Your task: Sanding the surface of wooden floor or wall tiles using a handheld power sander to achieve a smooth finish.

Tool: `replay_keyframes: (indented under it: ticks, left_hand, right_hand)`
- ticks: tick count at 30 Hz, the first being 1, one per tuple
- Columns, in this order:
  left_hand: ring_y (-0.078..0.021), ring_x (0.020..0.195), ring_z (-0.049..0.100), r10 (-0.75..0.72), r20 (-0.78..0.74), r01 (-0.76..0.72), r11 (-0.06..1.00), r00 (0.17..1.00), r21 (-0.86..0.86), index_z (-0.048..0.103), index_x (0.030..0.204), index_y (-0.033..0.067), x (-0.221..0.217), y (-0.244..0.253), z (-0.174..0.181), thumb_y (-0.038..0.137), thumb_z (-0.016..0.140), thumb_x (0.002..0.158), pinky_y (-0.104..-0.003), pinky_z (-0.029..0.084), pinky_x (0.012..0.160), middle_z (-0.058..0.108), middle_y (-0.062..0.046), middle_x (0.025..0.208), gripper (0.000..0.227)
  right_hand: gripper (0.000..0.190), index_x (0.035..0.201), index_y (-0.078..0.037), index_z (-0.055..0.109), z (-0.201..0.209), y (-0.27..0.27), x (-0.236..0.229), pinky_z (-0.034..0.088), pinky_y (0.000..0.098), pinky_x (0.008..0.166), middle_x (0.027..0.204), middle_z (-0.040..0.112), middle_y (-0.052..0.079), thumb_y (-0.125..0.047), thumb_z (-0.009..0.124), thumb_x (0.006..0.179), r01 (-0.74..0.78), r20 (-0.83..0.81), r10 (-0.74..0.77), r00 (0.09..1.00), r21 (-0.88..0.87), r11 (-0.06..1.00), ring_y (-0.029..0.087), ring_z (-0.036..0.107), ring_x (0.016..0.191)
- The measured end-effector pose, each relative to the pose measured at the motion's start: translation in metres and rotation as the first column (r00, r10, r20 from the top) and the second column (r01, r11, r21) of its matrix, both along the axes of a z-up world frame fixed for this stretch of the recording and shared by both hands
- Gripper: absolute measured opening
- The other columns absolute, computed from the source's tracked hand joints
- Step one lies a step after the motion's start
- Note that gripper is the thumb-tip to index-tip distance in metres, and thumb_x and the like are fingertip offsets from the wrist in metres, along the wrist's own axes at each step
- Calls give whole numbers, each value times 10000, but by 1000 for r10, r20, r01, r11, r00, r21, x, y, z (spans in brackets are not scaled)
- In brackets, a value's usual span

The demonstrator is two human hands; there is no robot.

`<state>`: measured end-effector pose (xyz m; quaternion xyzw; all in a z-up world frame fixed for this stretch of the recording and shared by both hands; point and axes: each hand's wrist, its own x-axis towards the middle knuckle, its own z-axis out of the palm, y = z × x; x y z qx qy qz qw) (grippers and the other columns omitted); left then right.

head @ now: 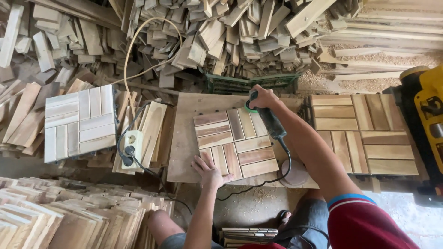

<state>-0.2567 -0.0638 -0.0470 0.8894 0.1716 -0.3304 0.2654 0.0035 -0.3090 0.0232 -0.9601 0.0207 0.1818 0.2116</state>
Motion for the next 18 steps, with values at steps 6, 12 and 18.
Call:
replay_keyframes:
  ticks: [6, 12, 18]
  left_hand:
    - [-502, 1509, -204, -17, 7, 16, 1000, 1000, 8, -248, 1581, 110, -2, 0, 5, 606, 856, 747, -749, 508, 932, -289, -273, 1624, 1470]
    - [-492, 1513, -213, 4, 25, -4, 1000, 1000, -8, -238, 1587, 118, 2, 1, -12, 574, 870, 738, -759, 513, 879, -297, -256, 1630, 1467]
    - [-487, 1522, -188, 25, 57, -23, 999, 998, -35, -219, 1593, 141, -3, 0, -3, 567, 894, 694, -768, 522, 849, -265, -250, 1642, 1493]
  right_hand:
    - [821, 1370, -295, 515, 16, 5, -4, 565, 556, 856, 1277, 524, 362, -459, 850, 638, 22, -24, -22, 999, 1, 1000, 438, 621, 1142]
    - [905, 1333, -425, 521, -11, 28, 2, 603, 499, 884, 1274, 593, 241, -553, 875, 510, -18, -29, 18, 999, -25, 1000, 379, 662, 1117]
    - [848, 1345, -314, 541, -34, 75, 13, 607, 532, 879, 1221, 644, 258, -482, 869, 581, -141, -3, 142, 990, 93, 986, 411, 672, 1109]
